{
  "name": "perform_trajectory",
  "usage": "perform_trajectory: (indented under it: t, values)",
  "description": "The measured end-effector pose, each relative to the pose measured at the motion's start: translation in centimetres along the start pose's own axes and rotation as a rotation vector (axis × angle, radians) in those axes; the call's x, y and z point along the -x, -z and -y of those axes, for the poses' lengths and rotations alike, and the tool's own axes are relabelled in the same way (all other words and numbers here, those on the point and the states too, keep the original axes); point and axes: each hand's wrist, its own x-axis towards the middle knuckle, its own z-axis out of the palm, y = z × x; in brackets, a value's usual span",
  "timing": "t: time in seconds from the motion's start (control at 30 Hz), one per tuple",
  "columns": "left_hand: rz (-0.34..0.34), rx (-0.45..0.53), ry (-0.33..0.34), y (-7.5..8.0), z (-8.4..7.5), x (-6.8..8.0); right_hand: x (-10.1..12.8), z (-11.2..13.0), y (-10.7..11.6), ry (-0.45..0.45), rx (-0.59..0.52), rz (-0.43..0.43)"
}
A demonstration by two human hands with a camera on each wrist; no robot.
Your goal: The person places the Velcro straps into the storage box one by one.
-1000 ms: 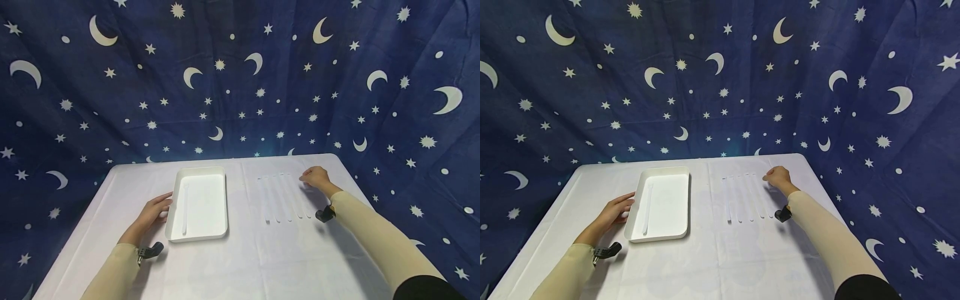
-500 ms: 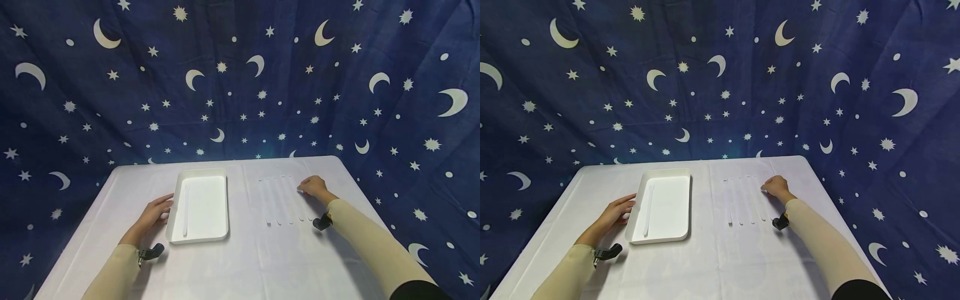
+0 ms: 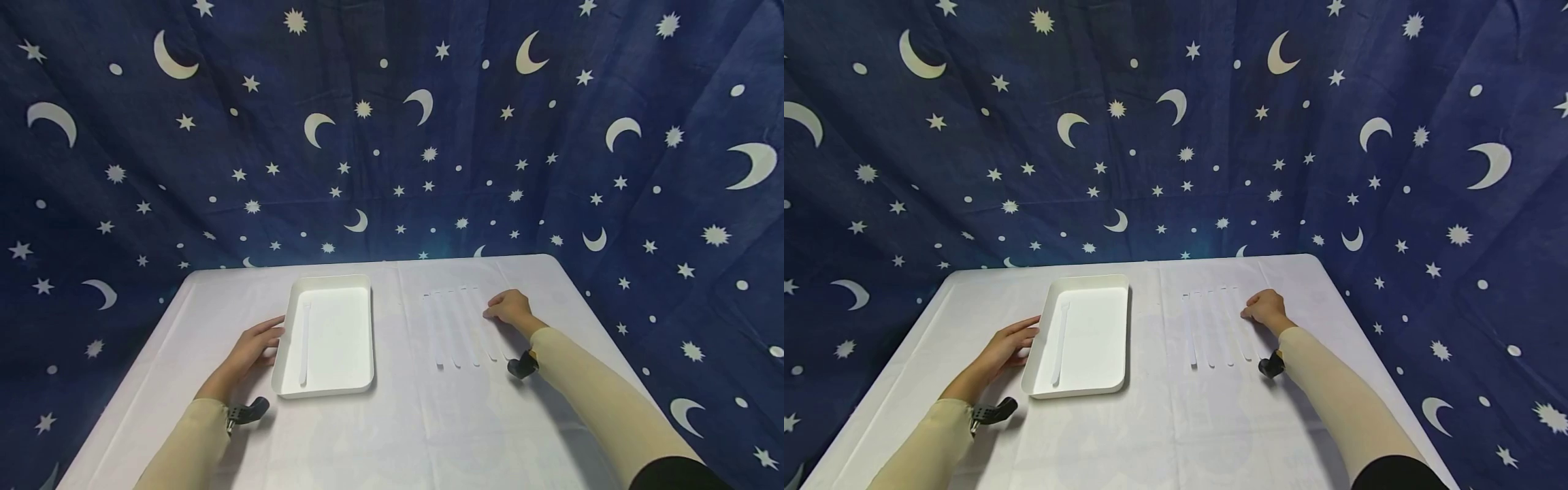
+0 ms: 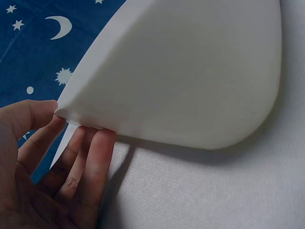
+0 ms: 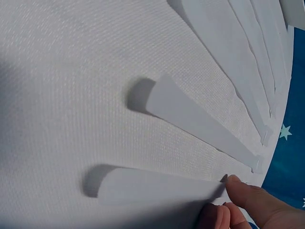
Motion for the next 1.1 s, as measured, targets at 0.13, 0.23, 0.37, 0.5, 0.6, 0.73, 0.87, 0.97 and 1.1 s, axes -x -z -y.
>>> perform_trajectory:
  t: [0.13,0.23,0.37,0.5,0.6,0.73,0.87,0.97,1.1]
  values:
    - [-0.006,0.007,0.004,-0.09,-0.01,-0.02,0.05,0.16,-0.09,0.017,0.005,-0.008]
    - [-0.005,0.013,0.004,-0.13,0.05,0.0,-0.01,0.39,-0.1,0.03,0.018,-0.01]
    - [-0.006,0.016,0.004,-0.18,0.09,0.07,-0.26,0.61,-0.06,0.032,0.026,-0.001]
    - [-0.009,0.02,0.004,-0.22,0.12,0.12,-0.48,0.62,-0.1,0.009,0.021,0.021]
    - [-0.005,0.02,0.001,-0.19,0.11,0.18,-0.44,0.63,-0.17,0.009,0.025,0.03]
    - [0.0,0.016,-0.006,-0.15,0.07,0.25,-0.3,0.74,-0.3,0.007,0.027,0.032]
    - [0.0,0.015,-0.012,-0.14,0.02,0.28,-0.24,0.85,-0.4,-0.004,0.026,0.035]
    - [-0.001,0.011,-0.015,-0.14,-0.02,0.32,-0.2,0.91,-0.39,-0.01,0.028,0.034]
    - [0.0,0.005,-0.022,-0.13,-0.02,0.32,-0.24,0.94,-0.41,-0.018,0.028,0.041]
